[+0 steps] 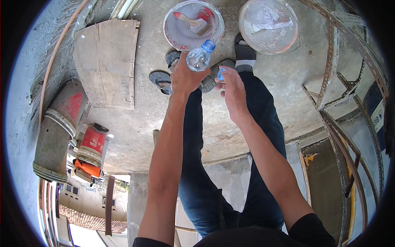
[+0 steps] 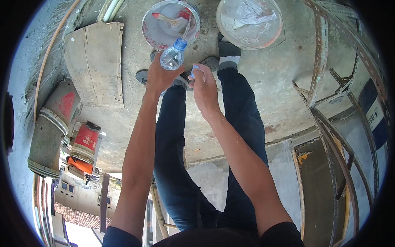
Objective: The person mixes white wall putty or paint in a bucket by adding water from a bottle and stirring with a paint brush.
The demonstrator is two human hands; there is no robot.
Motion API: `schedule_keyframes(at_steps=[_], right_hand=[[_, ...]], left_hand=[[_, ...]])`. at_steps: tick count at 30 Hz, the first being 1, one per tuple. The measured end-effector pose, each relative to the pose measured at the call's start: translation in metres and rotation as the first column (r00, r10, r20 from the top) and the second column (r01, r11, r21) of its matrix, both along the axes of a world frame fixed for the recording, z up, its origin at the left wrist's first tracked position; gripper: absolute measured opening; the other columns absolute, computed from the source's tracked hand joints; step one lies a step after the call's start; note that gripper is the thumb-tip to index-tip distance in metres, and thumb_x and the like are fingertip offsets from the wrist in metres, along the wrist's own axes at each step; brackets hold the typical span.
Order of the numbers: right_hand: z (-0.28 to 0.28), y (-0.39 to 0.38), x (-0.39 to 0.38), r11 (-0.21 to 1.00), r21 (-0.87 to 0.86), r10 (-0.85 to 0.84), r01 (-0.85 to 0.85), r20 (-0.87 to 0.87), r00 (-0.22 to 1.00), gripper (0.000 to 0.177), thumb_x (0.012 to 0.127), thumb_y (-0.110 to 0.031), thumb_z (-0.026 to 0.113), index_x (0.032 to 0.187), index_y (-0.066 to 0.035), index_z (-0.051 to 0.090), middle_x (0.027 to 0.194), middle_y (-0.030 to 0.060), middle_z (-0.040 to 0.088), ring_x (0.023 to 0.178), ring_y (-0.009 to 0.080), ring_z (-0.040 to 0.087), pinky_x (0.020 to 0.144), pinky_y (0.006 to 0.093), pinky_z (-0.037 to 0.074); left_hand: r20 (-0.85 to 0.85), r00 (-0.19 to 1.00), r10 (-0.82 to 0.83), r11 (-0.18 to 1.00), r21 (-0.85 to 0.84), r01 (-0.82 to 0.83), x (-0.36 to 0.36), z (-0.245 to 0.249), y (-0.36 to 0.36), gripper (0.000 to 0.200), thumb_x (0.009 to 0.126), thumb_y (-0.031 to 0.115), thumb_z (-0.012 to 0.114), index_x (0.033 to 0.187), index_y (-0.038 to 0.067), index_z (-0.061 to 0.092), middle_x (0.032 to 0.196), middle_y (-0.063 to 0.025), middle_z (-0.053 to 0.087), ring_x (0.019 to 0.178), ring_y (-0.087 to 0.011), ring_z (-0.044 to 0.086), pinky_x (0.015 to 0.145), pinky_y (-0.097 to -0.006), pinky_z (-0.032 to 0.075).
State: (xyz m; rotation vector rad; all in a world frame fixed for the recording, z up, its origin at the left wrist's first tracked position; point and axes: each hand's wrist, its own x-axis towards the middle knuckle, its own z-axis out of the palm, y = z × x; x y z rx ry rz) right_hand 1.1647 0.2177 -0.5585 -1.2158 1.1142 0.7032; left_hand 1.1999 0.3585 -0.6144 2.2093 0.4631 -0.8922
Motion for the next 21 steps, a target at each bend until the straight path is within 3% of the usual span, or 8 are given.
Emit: schedule_keyframes(at_steps=[11,13,21], right_hand=[[-0.002,0.004,-0.004,1.0,-0.01,0.018,-0.018,0.009,1.0,0.043,0.094,-0.033,0.047,0.125,-0.004,0.053,0.094,0.0065,0.058,0.078,0.0111,0.054,0.072,0.0256,0.041],[-0.004,0.004,-0.006,1.0,-0.003,0.02,-0.02,0.009,1.0,0.04,0.094,-0.033,0.048,0.125,-0.008,0.054,0.094,0.0032,0.059,0.079,0.0088,0.053,0.067,0.0247,0.038],[-0.004,0.007,-0.007,0.999,-0.01,0.036,-0.036,0.009,0.999,0.04,0.094,-0.033,0.048,0.125,-0.009,0.053,0.094,0.003,0.059,0.079,0.0088,0.053,0.068,0.0247,0.038]], left_hand=[[-0.001,1.0,0.006,1.0,-0.023,-0.006,-0.023,-0.006,0.006,0.066,0.058,0.032,0.083,0.113,0.008,0.055,0.102,-0.0173,0.067,0.1,-0.0398,0.06,0.085,-0.0481,0.047],[0.005,1.0,-0.007,1.0,-0.013,0.008,-0.025,-0.008,0.006,0.067,0.058,0.032,0.083,0.114,0.007,0.055,0.102,-0.0174,0.067,0.1,-0.0399,0.06,0.086,-0.0479,0.047],[0.002,1.0,0.006,1.0,-0.023,-0.006,-0.022,-0.008,0.0,0.074,0.058,0.033,0.083,0.12,0.008,0.053,0.106,-0.0174,0.066,0.103,-0.0399,0.059,0.091,-0.0469,0.044]])
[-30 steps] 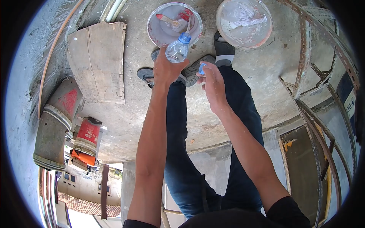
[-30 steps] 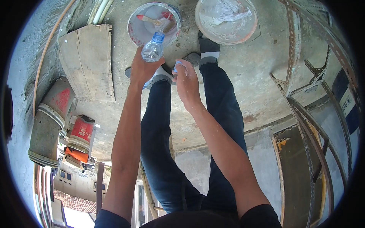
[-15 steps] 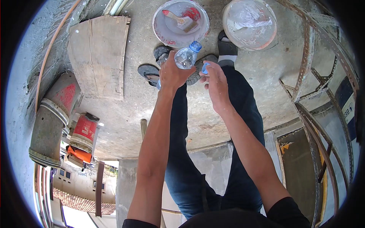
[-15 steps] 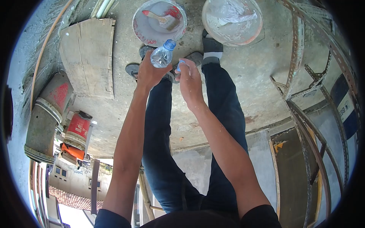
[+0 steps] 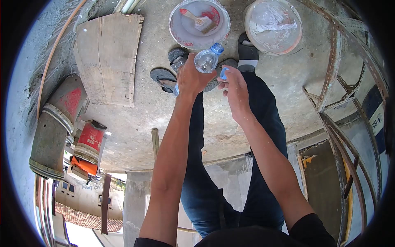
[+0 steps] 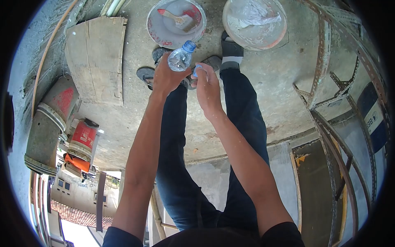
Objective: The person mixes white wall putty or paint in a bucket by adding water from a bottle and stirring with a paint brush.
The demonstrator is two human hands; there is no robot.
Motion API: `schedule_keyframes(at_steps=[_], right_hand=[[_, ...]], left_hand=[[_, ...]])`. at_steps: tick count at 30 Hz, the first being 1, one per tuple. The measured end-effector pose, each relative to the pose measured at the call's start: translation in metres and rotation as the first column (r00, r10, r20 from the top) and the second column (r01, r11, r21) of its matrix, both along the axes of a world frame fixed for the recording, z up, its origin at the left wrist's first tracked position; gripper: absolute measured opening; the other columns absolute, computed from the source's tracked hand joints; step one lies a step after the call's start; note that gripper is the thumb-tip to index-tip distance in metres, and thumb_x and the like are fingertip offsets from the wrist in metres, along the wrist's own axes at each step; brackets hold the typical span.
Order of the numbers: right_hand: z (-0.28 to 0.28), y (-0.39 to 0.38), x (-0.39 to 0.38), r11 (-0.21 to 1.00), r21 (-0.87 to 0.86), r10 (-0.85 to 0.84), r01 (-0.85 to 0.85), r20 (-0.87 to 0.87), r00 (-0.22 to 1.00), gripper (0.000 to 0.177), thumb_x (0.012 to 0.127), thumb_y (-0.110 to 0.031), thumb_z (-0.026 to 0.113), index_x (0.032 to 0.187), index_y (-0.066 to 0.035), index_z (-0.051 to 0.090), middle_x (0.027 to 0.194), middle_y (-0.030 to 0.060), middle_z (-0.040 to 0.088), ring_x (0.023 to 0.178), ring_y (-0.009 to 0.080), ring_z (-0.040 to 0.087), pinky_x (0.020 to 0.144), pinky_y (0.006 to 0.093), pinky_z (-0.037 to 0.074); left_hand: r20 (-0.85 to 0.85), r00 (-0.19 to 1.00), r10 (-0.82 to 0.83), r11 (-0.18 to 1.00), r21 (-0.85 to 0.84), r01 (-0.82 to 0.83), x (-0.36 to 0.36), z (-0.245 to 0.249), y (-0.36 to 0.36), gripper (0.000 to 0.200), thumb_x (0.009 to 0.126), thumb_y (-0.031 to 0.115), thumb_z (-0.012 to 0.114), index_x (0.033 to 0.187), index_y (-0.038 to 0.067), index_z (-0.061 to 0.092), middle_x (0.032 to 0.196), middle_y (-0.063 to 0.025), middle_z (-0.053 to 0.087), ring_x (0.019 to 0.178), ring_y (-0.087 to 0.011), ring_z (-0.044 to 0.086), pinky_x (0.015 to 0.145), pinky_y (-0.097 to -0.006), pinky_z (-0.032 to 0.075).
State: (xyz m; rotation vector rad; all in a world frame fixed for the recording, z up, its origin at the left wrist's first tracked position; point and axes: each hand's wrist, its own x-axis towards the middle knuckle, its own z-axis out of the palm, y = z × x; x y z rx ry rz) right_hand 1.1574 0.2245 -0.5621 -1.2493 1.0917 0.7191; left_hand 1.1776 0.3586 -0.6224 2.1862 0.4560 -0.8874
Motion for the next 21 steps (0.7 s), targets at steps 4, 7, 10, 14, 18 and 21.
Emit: schedule_keyframes(at_steps=[4,7,10,14,18,21], right_hand=[[0.0,0.001,0.0,1.0,-0.005,0.007,-0.007,-0.016,1.0,0.039,0.094,-0.033,0.048,0.125,-0.009,0.053,0.093,0.0026,0.059,0.079,0.0084,0.053,0.068,0.0248,0.038],[0.0,0.002,-0.001,1.0,-0.002,0.002,-0.002,-0.013,1.0,0.039,0.094,-0.033,0.048,0.125,-0.01,0.054,0.093,0.0023,0.059,0.079,0.0082,0.053,0.068,0.0249,0.038],[-0.001,0.002,-0.002,1.0,0.003,0.0,0.0,-0.004,1.0,0.039,0.094,-0.033,0.048,0.125,-0.01,0.054,0.093,0.0023,0.059,0.079,0.0082,0.052,0.068,0.0249,0.038],[0.001,0.003,0.0,1.0,0.0,0.002,-0.002,-0.015,1.0,0.039,0.094,-0.033,0.047,0.126,-0.01,0.053,0.093,0.0025,0.059,0.078,0.0082,0.052,0.067,0.0249,0.038],[0.001,0.003,0.0,1.0,-0.001,0.006,-0.006,-0.012,1.0,0.039,0.094,-0.032,0.047,0.126,-0.009,0.053,0.093,0.0028,0.059,0.078,0.0084,0.052,0.067,0.0249,0.038],[0.001,0.003,-0.001,1.0,-0.001,0.004,-0.004,-0.011,1.0,0.04,0.095,-0.032,0.047,0.126,-0.008,0.053,0.093,0.0029,0.059,0.078,0.0086,0.052,0.067,0.0249,0.038]], left_hand=[[-0.022,1.0,0.011,1.0,-0.008,-0.011,0.009,0.005,-0.002,0.076,0.058,0.032,0.084,0.122,0.007,0.052,0.108,-0.0171,0.066,0.105,-0.0397,0.059,0.091,-0.0468,0.044],[-0.051,0.999,0.012,1.0,0.0,-0.012,0.012,0.005,-0.001,0.077,0.058,0.032,0.083,0.123,0.007,0.052,0.108,-0.0172,0.066,0.105,-0.0395,0.059,0.091,-0.0468,0.044],[-0.04,0.999,0.005,1.0,0.024,-0.004,0.012,0.003,0.001,0.076,0.058,0.033,0.083,0.122,0.007,0.052,0.108,-0.0175,0.066,0.105,-0.0393,0.059,0.09,-0.047,0.045],[-0.01,1.0,-0.014,0.999,0.03,0.014,0.01,-0.002,0.007,0.076,0.057,0.034,0.083,0.121,0.007,0.053,0.106,-0.0176,0.066,0.105,-0.0388,0.059,0.09,-0.0464,0.045],[-0.043,0.999,-0.01,0.998,0.06,0.012,0.011,0.001,0.009,0.074,0.057,0.034,0.084,0.119,0.007,0.053,0.105,-0.0178,0.066,0.104,-0.038,0.06,0.089,-0.0462,0.046],[-0.052,0.999,-0.006,0.999,0.054,0.009,0.011,0.0,0.011,0.072,0.057,0.034,0.084,0.117,0.008,0.054,0.105,-0.0179,0.066,0.104,-0.0376,0.06,0.088,-0.0465,0.047]])
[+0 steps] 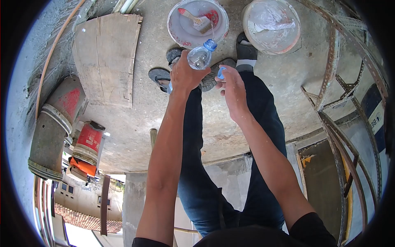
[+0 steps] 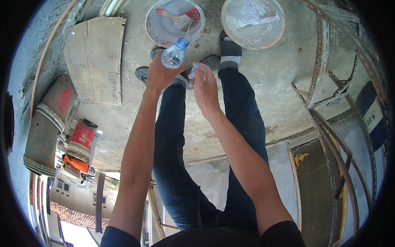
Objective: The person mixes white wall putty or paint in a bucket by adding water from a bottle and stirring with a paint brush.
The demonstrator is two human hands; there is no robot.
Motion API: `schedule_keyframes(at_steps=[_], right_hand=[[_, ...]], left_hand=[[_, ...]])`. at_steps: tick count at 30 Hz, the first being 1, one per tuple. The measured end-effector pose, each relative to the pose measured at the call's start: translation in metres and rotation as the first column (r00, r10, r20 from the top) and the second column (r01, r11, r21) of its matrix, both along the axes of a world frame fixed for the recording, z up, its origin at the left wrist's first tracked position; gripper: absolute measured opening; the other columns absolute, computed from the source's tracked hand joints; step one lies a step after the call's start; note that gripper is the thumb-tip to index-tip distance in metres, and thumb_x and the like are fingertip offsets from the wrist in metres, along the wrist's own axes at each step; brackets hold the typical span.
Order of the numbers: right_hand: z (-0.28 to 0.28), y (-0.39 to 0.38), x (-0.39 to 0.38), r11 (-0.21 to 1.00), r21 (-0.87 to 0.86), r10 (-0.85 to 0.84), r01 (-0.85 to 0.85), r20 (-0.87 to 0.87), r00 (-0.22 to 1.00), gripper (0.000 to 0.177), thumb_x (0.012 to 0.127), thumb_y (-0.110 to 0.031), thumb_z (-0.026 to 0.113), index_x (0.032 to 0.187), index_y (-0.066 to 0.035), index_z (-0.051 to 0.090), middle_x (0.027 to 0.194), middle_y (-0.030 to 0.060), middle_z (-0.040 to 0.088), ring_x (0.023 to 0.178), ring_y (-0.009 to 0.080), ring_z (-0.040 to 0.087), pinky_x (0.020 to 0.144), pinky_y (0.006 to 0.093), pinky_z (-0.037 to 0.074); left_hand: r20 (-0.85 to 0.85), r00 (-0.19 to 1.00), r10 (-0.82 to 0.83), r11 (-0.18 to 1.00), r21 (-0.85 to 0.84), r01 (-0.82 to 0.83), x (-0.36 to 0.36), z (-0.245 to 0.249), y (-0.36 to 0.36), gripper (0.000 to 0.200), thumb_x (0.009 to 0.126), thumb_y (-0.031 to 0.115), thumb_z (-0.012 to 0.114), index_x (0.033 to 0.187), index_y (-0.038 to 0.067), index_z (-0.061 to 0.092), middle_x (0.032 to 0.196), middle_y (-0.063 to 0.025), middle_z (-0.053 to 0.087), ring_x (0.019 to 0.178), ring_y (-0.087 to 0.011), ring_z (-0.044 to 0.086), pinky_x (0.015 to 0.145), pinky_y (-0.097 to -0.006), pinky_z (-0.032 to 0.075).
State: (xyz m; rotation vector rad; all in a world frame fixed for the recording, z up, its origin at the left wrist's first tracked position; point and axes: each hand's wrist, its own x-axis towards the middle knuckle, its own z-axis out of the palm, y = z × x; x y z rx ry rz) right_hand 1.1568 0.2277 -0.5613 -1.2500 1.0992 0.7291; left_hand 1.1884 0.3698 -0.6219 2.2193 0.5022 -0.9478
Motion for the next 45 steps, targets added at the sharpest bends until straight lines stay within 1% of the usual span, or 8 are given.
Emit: schedule_keyframes(at_steps=[14,23,35,38,45], right_hand=[[0.002,0.0,0.001,1.0,-0.001,-0.004,0.004,-0.001,1.0,0.04,0.094,-0.032,0.047,0.126,-0.008,0.053,0.093,0.0026,0.059,0.078,0.0084,0.051,0.066,0.0246,0.037],[0.002,0.0,0.002,1.0,-0.003,-0.005,0.005,0.005,1.0,0.04,0.094,-0.032,0.047,0.125,-0.008,0.054,0.094,0.0029,0.059,0.078,0.0087,0.052,0.066,0.0248,0.037],[0.0,-0.001,0.002,1.0,-0.005,0.009,-0.009,0.005,1.0,0.041,0.094,-0.033,0.046,0.125,-0.007,0.053,0.095,0.0035,0.058,0.078,0.0086,0.051,0.066,0.0247,0.037],[0.001,-0.001,0.003,1.0,-0.005,0.003,-0.003,0.006,1.0,0.041,0.094,-0.033,0.046,0.125,-0.007,0.053,0.095,0.0037,0.058,0.078,0.0086,0.051,0.066,0.0246,0.037],[0.0,-0.001,0.003,1.0,-0.003,-0.006,0.006,0.009,1.0,0.042,0.094,-0.033,0.047,0.126,-0.007,0.052,0.095,0.0039,0.058,0.078,0.0085,0.051,0.066,0.024,0.037]], left_hand=[[0.007,1.0,-0.026,1.0,0.004,0.026,-0.005,-0.001,-0.002,0.07,0.058,0.034,0.084,0.116,0.008,0.054,0.106,-0.0169,0.066,0.104,-0.0383,0.06,0.088,-0.0471,0.046],[0.003,1.0,-0.01,1.0,-0.001,0.01,-0.002,0.006,-0.005,0.066,0.057,0.031,0.084,0.112,0.008,0.056,0.102,-0.0154,0.068,0.099,-0.0362,0.063,0.083,-0.0459,0.049],[0.02,0.999,-0.036,0.999,0.035,0.035,-0.009,-0.002,-0.003,0.07,0.058,0.033,0.084,0.116,0.008,0.054,0.104,-0.0164,0.067,0.101,-0.0373,0.062,0.086,-0.0465,0.048],[-0.035,0.999,-0.015,1.0,0.008,0.016,-0.008,-0.001,-0.001,0.072,0.058,0.034,0.084,0.117,0.008,0.053,0.106,-0.0167,0.067,0.103,-0.0374,0.061,0.087,-0.0464,0.048],[-0.043,0.999,-0.033,0.999,0.017,0.034,-0.013,-0.005,0.005,0.073,0.058,0.033,0.084,0.118,0.008,0.052,0.106,-0.0171,0.066,0.103,-0.0371,0.062,0.087,-0.0464,0.048]])
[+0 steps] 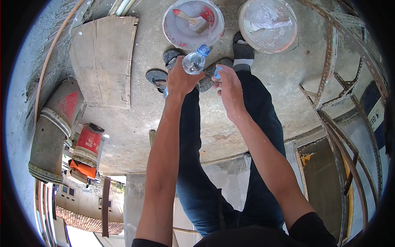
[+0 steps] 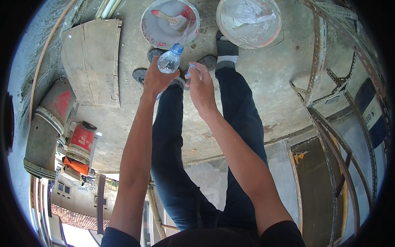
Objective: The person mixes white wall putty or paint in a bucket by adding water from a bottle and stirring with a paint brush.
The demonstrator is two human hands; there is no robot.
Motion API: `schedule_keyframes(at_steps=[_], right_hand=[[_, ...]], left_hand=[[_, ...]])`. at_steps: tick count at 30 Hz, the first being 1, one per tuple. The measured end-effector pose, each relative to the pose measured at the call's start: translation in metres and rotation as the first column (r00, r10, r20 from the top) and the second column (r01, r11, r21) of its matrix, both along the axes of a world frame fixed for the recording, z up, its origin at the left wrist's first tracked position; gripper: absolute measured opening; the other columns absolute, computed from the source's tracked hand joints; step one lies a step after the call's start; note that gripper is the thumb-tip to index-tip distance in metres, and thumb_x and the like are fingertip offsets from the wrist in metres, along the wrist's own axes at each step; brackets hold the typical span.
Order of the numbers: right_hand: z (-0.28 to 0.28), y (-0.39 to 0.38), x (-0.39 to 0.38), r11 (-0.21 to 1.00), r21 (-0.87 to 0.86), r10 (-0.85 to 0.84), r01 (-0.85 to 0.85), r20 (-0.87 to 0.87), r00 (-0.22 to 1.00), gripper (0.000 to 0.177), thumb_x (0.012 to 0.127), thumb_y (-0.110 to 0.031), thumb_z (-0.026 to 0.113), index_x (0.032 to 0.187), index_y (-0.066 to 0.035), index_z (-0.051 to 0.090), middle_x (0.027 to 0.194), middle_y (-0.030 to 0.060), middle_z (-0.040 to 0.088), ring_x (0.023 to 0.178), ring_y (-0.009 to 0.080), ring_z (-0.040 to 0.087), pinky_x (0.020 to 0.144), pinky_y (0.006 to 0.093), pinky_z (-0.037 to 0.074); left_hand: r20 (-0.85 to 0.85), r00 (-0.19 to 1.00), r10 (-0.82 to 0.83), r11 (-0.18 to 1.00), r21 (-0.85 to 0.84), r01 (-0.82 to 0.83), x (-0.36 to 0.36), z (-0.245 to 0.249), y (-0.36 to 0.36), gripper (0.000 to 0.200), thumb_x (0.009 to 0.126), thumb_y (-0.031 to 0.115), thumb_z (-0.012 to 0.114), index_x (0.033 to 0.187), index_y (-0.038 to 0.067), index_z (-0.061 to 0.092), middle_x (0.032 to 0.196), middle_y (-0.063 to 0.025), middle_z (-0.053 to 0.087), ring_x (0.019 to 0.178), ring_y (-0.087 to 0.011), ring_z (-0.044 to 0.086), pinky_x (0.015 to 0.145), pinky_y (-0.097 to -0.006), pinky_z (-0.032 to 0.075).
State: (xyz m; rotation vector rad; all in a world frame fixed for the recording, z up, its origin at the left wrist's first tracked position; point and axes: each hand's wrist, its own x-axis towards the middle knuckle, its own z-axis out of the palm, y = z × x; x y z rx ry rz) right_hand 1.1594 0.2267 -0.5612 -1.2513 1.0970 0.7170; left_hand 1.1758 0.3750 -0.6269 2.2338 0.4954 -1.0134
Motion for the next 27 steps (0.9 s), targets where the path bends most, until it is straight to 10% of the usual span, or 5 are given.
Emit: schedule_keyframes(at_steps=[27], right_hand=[[-0.005,0.004,-0.003,0.957,-0.226,0.211,-0.18,0.123,0.97,0.042,0.091,-0.029,0.058,0.122,-0.001,0.052,0.103,0.0137,0.06,0.084,0.0162,0.056,0.077,0.0299,0.046]], left_hand=[[0.132,0.991,-0.013,0.985,-0.167,0.035,-0.011,0.01,0.014,0.069,0.061,0.024,0.083,0.12,0.007,0.051,0.107,-0.0164,0.065,0.102,-0.0369,0.061,0.085,-0.0438,0.048]])
